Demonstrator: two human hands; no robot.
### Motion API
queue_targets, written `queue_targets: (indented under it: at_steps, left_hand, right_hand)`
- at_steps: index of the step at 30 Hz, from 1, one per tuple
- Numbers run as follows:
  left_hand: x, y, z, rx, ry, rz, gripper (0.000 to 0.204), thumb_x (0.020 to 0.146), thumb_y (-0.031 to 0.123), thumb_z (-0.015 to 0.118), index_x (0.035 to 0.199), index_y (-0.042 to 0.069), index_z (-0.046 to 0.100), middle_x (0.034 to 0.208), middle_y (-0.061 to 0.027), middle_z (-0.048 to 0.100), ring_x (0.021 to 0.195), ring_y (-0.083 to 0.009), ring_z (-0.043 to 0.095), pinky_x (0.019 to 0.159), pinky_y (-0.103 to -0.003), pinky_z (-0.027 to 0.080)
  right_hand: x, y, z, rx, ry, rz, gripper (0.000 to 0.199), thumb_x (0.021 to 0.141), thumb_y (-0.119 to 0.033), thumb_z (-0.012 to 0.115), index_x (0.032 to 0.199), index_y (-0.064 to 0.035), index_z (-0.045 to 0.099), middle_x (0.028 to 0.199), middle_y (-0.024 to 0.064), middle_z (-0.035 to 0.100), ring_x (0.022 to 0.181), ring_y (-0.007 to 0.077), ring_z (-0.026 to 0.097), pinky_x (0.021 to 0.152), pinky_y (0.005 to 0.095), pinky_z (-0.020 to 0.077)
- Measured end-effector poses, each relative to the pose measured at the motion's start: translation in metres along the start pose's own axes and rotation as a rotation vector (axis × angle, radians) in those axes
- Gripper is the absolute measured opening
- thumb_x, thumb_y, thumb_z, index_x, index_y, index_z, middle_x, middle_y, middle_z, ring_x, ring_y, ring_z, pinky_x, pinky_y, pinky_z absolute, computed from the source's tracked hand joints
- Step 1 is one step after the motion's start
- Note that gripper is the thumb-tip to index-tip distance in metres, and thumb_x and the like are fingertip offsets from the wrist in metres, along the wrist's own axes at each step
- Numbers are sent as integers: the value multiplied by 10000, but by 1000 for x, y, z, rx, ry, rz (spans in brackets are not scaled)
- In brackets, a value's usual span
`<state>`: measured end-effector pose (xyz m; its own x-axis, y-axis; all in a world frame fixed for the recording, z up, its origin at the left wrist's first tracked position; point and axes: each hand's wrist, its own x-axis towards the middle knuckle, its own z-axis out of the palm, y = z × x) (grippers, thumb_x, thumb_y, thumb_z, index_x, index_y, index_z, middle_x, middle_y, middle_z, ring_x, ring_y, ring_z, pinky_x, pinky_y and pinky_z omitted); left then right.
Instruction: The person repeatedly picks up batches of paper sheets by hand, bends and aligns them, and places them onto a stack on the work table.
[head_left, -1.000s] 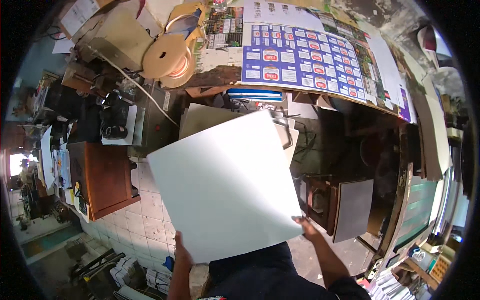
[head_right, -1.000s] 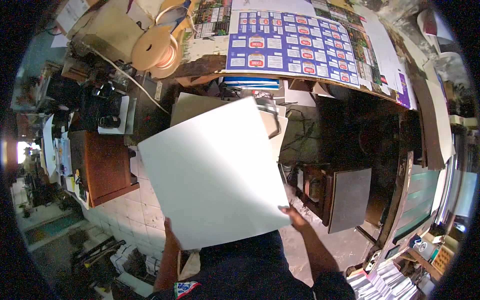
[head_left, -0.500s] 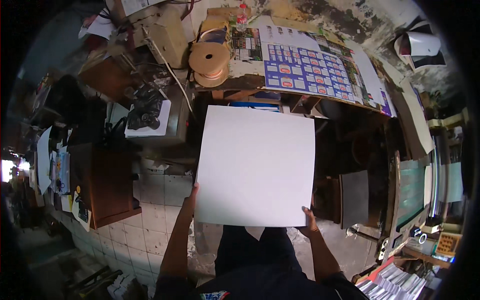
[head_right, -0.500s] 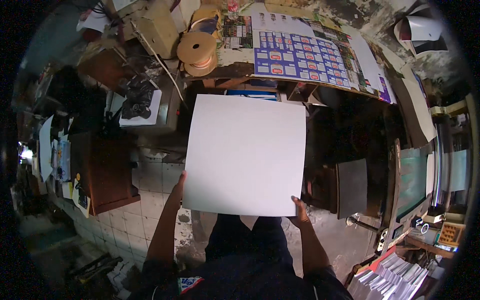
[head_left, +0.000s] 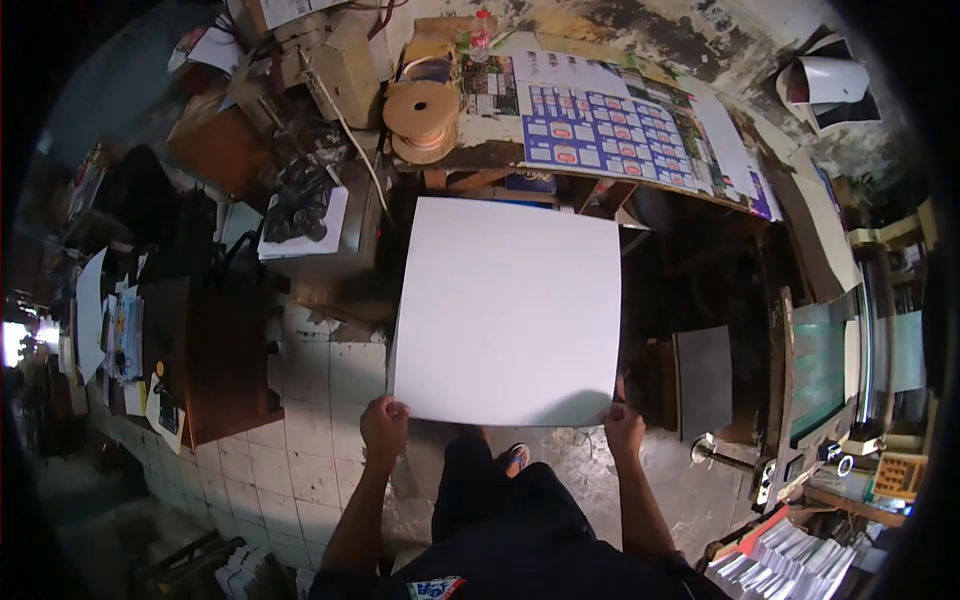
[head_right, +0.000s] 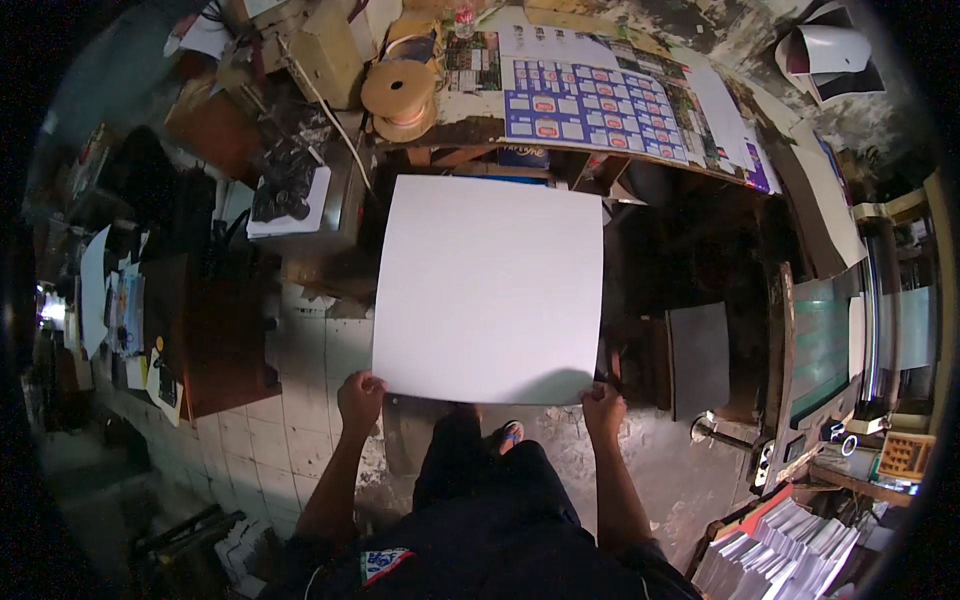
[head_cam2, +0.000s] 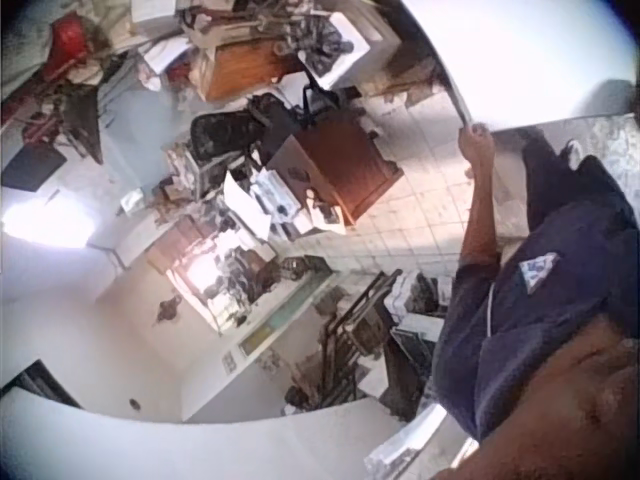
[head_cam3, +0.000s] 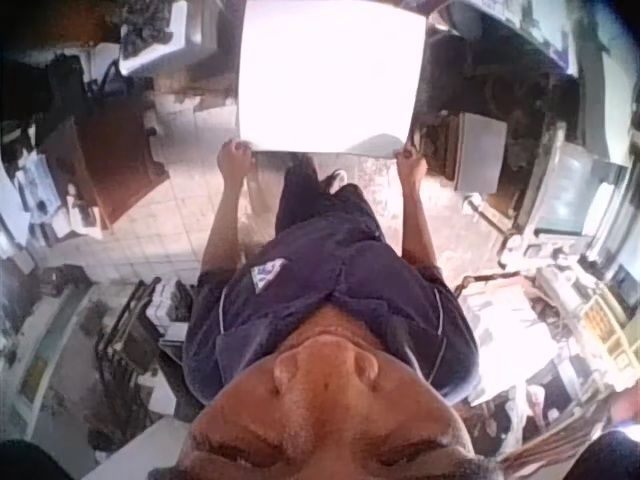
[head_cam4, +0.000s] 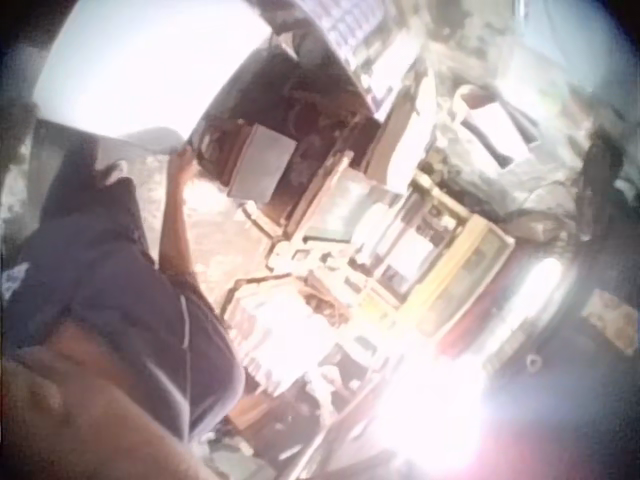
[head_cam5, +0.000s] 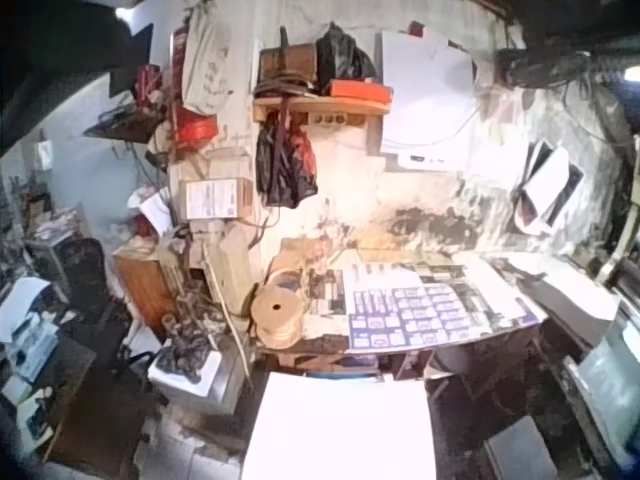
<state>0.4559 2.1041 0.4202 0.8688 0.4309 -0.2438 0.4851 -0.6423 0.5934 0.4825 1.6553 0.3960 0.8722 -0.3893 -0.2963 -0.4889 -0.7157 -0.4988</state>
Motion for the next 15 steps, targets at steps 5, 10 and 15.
queue_targets:
  at_steps: [5, 10, 15]
  left_hand:
    - [8, -27, 16, 59, 41, 42, 274, 742, 180, 787, 936, 20, 679, 832, -133, 697, 782, -259, 687, 719, -365, 535]
    - [7, -41, 25, -83, 66, 81, 254, 760, 186, 760, 945, 30, 684, 833, -133, 707, 758, -283, 691, 699, -394, 536]
    - [-8, -38, 30, 79, 192, 188, 265, 776, 188, 753, 972, 27, 676, 840, -137, 707, 765, -282, 690, 699, -393, 534]
  right_hand:
    - [15, 5, -4, 245, -108, 111, 396, 717, -191, 794, 1001, 60, 679, 860, 125, 711, 801, 187, 670, 745, 329, 525]
    - [18, 19, 4, 375, -121, 43, 433, 783, -282, 766, 994, 73, 634, 898, 133, 678, 818, 213, 627, 758, 351, 495]
    - [7, 17, 10, 453, -11, 3, 444, 786, -308, 770, 982, 56, 608, 866, 134, 661, 810, 230, 628, 757, 361, 498]
